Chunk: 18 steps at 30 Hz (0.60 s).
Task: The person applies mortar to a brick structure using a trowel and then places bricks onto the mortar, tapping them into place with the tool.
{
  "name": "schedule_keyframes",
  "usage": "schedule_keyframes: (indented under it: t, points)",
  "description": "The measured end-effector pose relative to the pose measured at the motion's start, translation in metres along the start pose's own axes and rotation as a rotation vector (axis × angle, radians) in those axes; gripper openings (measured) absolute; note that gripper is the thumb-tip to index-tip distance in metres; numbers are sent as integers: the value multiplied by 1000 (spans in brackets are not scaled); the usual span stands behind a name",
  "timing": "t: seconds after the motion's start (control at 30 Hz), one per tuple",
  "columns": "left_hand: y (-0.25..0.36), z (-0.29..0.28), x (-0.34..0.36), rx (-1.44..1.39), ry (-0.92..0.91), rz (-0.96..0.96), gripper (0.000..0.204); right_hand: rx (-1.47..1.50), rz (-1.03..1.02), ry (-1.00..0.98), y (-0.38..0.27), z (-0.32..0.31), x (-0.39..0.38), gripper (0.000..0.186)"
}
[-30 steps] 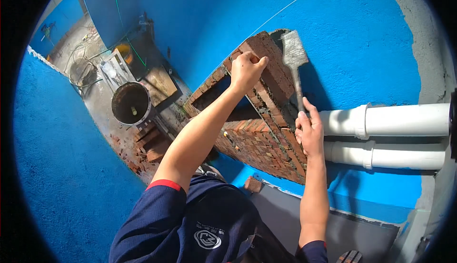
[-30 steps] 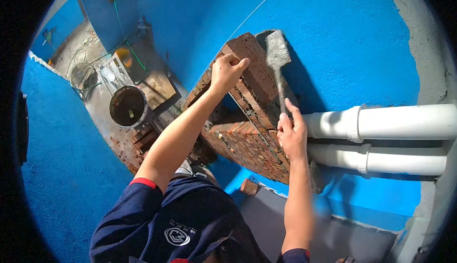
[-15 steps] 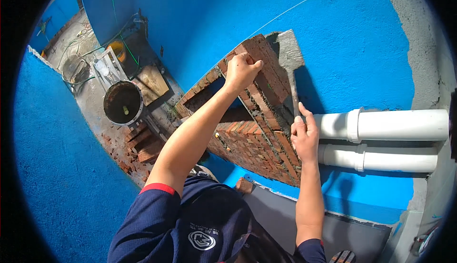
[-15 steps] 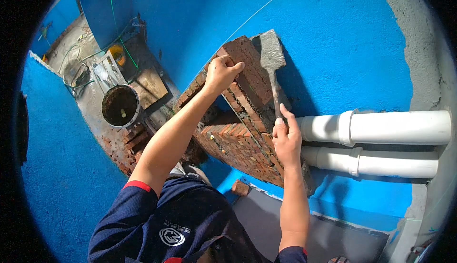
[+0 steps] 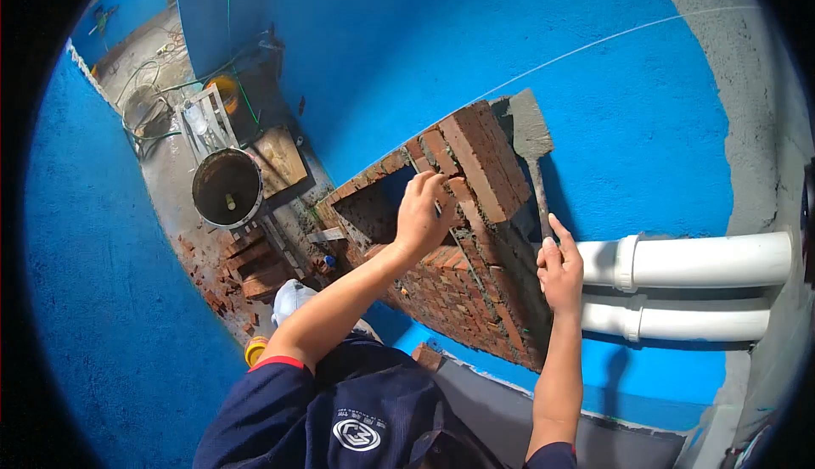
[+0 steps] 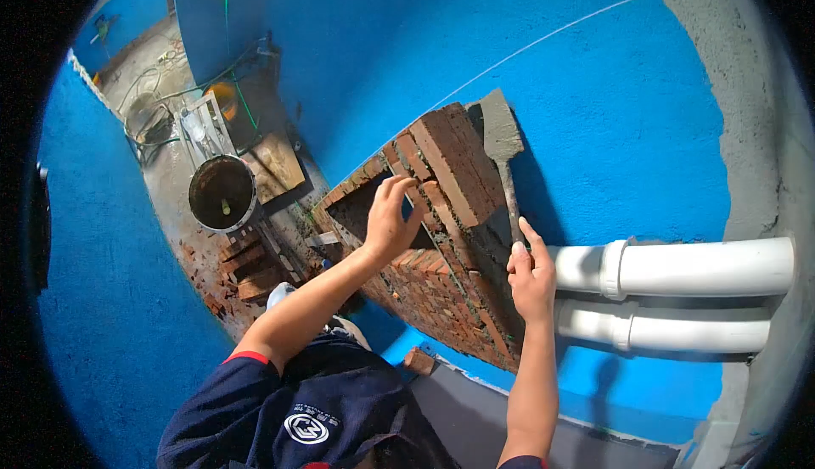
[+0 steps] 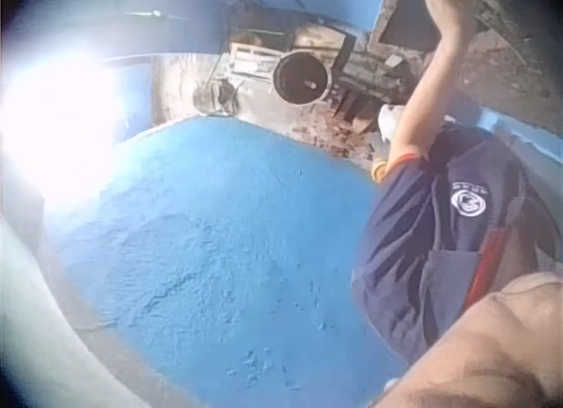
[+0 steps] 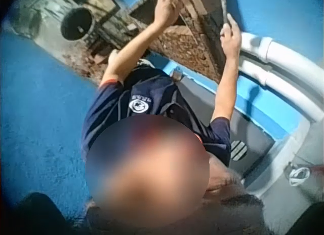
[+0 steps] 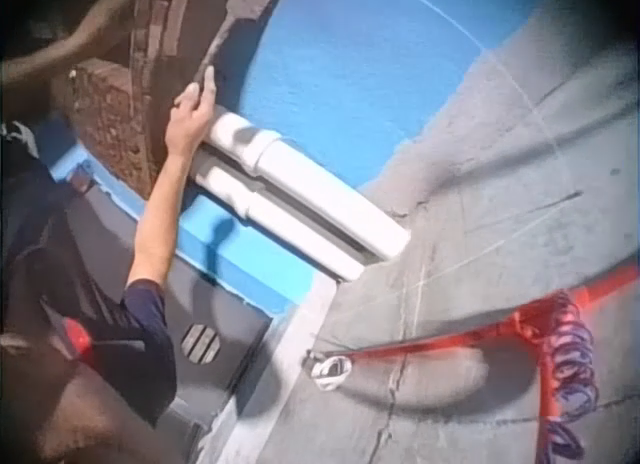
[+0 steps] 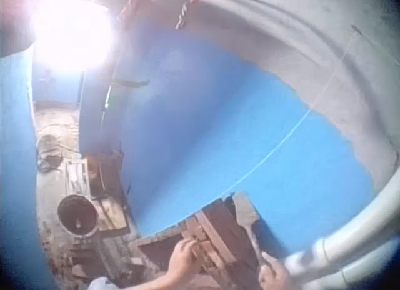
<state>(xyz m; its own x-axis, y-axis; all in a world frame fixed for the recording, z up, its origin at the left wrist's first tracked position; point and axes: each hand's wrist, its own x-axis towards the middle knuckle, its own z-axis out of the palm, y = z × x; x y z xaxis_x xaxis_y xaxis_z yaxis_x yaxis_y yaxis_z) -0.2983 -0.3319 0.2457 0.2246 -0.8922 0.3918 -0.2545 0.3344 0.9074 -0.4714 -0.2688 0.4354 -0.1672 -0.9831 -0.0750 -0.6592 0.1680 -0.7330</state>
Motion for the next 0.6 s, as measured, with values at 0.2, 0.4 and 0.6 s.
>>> schedule_keyframes:
  t: [0.2,0.4,0.6]
  points:
    - [40,17,24,364,-235,306,57,113,-118,-3,6,4,11,37]
    - [31,21,29,352,-279,304,53,48,-127,-22,26,16,22,38]
    - [31,20,29,260,-265,323,52,59,-78,-22,19,15,28,37]
